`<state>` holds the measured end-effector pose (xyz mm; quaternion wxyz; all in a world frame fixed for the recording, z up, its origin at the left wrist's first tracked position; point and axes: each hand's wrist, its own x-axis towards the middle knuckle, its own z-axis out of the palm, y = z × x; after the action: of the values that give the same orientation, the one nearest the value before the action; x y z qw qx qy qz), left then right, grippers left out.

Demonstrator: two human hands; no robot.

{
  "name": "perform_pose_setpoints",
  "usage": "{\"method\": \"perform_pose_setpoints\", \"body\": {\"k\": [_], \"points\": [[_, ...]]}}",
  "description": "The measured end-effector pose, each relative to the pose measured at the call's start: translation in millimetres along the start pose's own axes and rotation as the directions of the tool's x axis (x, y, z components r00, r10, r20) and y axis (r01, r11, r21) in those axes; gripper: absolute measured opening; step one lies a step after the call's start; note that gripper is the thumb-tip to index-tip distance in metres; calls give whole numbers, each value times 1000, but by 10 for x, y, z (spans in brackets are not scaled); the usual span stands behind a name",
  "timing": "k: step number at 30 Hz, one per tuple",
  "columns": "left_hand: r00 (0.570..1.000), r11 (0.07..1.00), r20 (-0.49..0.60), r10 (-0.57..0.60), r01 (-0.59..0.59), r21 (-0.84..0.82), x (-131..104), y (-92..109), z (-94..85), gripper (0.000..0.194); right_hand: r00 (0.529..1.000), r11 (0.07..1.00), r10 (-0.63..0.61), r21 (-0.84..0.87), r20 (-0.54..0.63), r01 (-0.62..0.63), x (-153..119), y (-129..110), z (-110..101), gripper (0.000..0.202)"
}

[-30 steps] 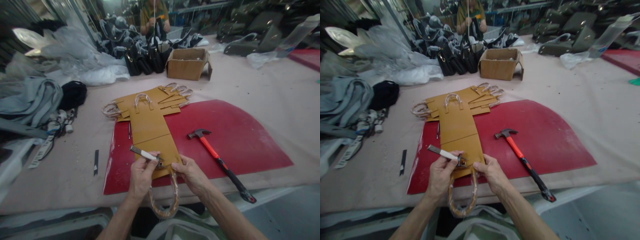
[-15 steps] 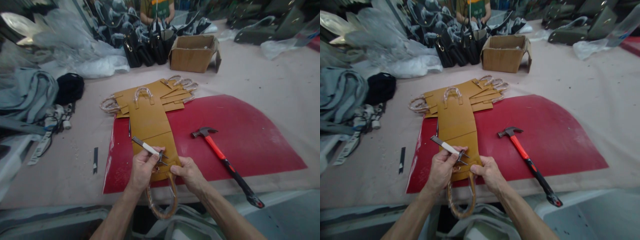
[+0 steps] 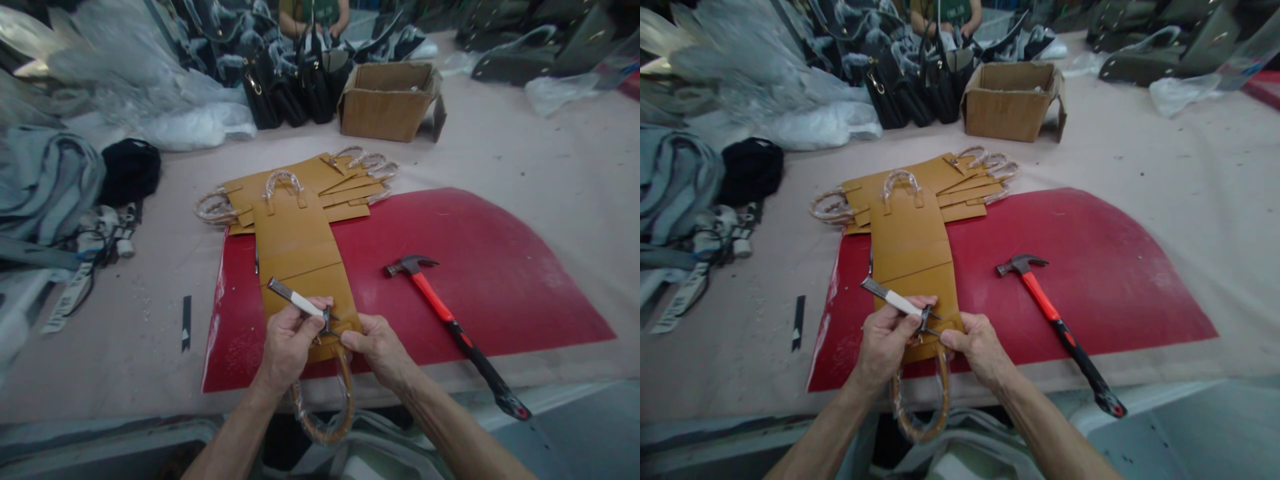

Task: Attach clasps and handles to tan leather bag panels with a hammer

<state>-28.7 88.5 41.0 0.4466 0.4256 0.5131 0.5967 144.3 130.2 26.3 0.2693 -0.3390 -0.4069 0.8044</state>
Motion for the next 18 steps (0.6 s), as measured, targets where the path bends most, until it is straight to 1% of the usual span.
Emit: {"method": "perform_pose_setpoints", "body": {"k": [4, 9, 10, 12, 14, 15, 16, 18], "points": [[1000, 1000, 6, 5, -5, -5, -12, -1, 1, 13, 1000, 1000, 11, 7, 0, -11, 4, 12, 9, 36], [999, 996, -18, 31, -29, 80, -25, 33, 32, 14, 999, 1000, 18, -8, -26, -19, -3, 25, -2, 39], [999, 994, -21, 38, -36, 104, -31, 35, 39, 14, 1000, 1000, 14, -10, -14, -14, -13, 11, -8, 39], [998, 987, -21, 51, -47, 156, -46, 29, 53, 14, 999, 1000, 24, -17, 46, -23, -46, -37, -20, 40], [999, 981, -17, 44, -40, 189, -62, 7, 67, 15, 992, 996, 86, -44, 91, -82, -91, -94, -27, 42], [999, 981, -16, 34, -30, 193, -70, -8, 75, 15, 988, 990, 130, -71, 83, -124, -114, -117, -28, 42], [1000, 982, -16, 22, -19, 190, -76, -23, 82, 15, 984, 981, 172, -103, 50, -166, -134, -131, -25, 40], [1000, 984, -25, 5, -1, 178, -85, -49, 93, 16, 974, 961, 223, -158, -47, -228, -162, -131, -12, 33]]}}
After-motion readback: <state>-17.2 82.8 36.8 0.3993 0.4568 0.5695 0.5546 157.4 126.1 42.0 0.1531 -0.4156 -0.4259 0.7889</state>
